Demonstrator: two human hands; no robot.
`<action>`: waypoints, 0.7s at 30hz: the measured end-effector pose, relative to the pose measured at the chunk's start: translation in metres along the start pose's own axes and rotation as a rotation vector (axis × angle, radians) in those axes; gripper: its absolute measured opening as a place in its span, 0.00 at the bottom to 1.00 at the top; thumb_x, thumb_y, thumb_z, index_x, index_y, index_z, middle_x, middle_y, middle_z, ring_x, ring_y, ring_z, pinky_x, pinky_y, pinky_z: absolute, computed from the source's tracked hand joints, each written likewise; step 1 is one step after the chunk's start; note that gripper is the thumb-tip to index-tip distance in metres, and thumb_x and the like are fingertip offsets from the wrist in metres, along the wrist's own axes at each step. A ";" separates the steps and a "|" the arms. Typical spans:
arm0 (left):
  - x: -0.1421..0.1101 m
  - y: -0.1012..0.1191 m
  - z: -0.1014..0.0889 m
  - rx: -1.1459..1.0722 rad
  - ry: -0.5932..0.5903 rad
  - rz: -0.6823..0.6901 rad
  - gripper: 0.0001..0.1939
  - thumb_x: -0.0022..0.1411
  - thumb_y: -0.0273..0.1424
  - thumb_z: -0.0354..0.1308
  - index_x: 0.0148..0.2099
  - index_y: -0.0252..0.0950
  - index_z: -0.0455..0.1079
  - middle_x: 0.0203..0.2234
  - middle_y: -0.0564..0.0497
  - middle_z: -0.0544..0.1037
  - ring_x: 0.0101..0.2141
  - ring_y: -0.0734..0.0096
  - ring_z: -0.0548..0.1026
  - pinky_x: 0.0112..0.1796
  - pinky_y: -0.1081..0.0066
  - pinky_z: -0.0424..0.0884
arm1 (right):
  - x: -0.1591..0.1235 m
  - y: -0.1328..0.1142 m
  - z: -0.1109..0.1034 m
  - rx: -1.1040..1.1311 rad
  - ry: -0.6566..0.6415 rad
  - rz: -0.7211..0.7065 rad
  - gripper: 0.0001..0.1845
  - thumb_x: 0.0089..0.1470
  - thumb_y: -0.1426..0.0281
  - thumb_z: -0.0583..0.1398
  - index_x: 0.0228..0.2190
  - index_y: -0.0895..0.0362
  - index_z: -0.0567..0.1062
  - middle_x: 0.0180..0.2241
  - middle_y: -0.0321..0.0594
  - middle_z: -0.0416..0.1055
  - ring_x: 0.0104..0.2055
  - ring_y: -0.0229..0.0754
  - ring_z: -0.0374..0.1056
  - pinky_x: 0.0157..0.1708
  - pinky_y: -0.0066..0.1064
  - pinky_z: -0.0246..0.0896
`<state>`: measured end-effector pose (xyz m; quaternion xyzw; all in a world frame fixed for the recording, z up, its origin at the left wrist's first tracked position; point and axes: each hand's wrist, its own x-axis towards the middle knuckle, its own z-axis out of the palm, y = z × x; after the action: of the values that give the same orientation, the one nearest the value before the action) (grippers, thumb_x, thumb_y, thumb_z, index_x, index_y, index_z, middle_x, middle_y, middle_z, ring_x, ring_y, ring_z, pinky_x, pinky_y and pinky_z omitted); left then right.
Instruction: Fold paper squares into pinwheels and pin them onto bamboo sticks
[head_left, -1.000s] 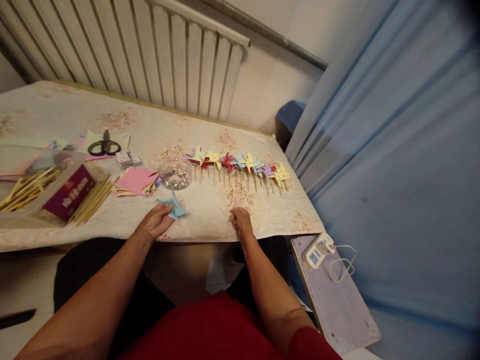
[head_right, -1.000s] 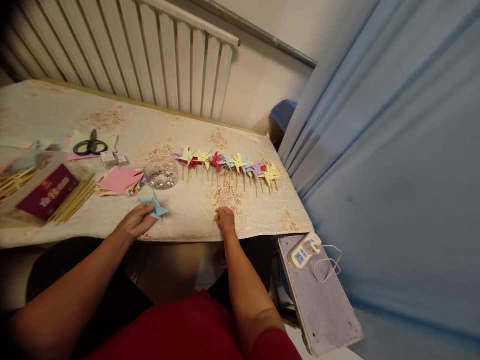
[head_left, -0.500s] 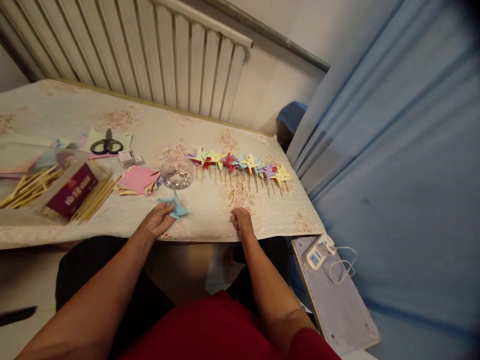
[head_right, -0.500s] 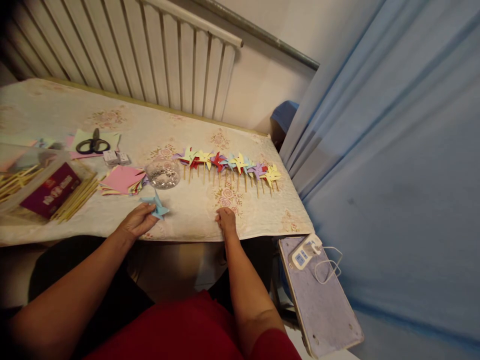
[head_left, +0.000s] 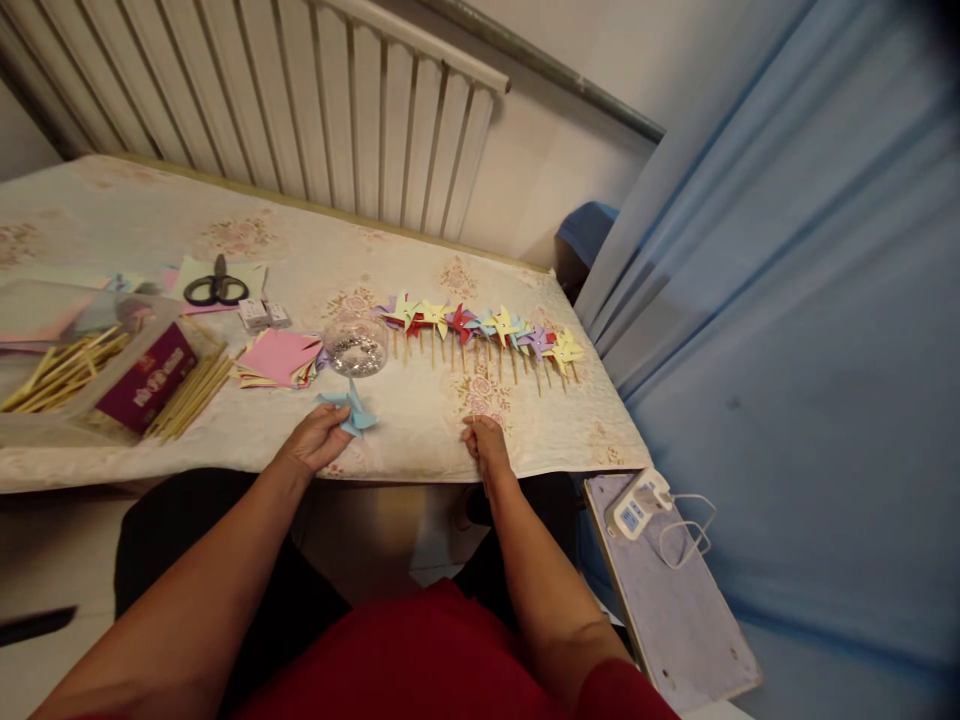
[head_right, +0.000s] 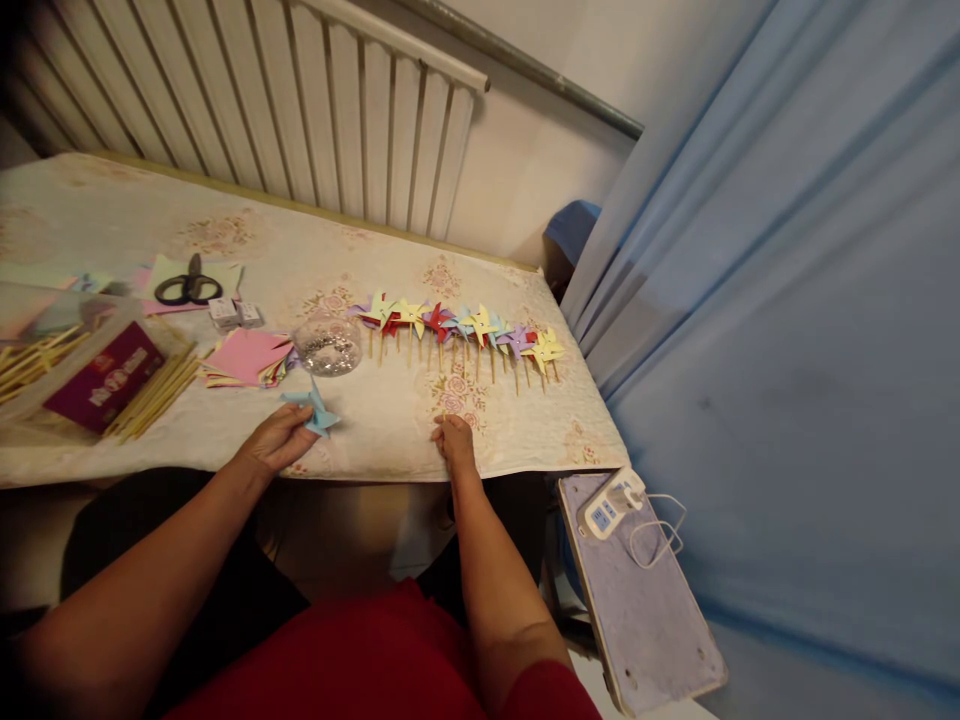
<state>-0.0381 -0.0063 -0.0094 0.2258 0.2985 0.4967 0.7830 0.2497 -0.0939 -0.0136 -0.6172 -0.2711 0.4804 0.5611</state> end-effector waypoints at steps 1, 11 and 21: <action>0.000 0.000 -0.001 -0.001 0.001 0.002 0.10 0.45 0.18 0.69 0.32 0.28 0.76 0.27 0.45 0.81 0.27 0.68 0.79 0.41 0.66 0.80 | 0.000 0.000 0.000 0.000 0.000 0.001 0.13 0.43 0.62 0.58 0.31 0.56 0.70 0.14 0.26 0.64 0.12 0.29 0.42 0.14 0.24 0.33; 0.002 -0.001 -0.002 0.012 -0.011 -0.007 0.11 0.43 0.19 0.71 0.32 0.31 0.76 0.26 0.47 0.81 0.32 0.63 0.80 0.42 0.65 0.79 | 0.000 -0.002 0.002 -0.043 0.002 -0.020 0.07 0.45 0.64 0.56 0.26 0.55 0.69 0.13 0.27 0.62 0.11 0.29 0.43 0.13 0.24 0.32; 0.006 0.000 -0.001 0.008 -0.051 -0.089 0.08 0.46 0.21 0.71 0.31 0.28 0.76 0.24 0.47 0.80 0.24 0.72 0.77 0.33 0.74 0.77 | -0.006 0.000 0.000 -0.005 0.008 -0.037 0.14 0.43 0.61 0.58 0.32 0.55 0.70 0.14 0.26 0.65 0.11 0.29 0.42 0.13 0.24 0.32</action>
<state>-0.0369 -0.0010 -0.0110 0.2280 0.2902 0.4545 0.8107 0.2472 -0.0991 -0.0115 -0.6153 -0.2812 0.4669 0.5695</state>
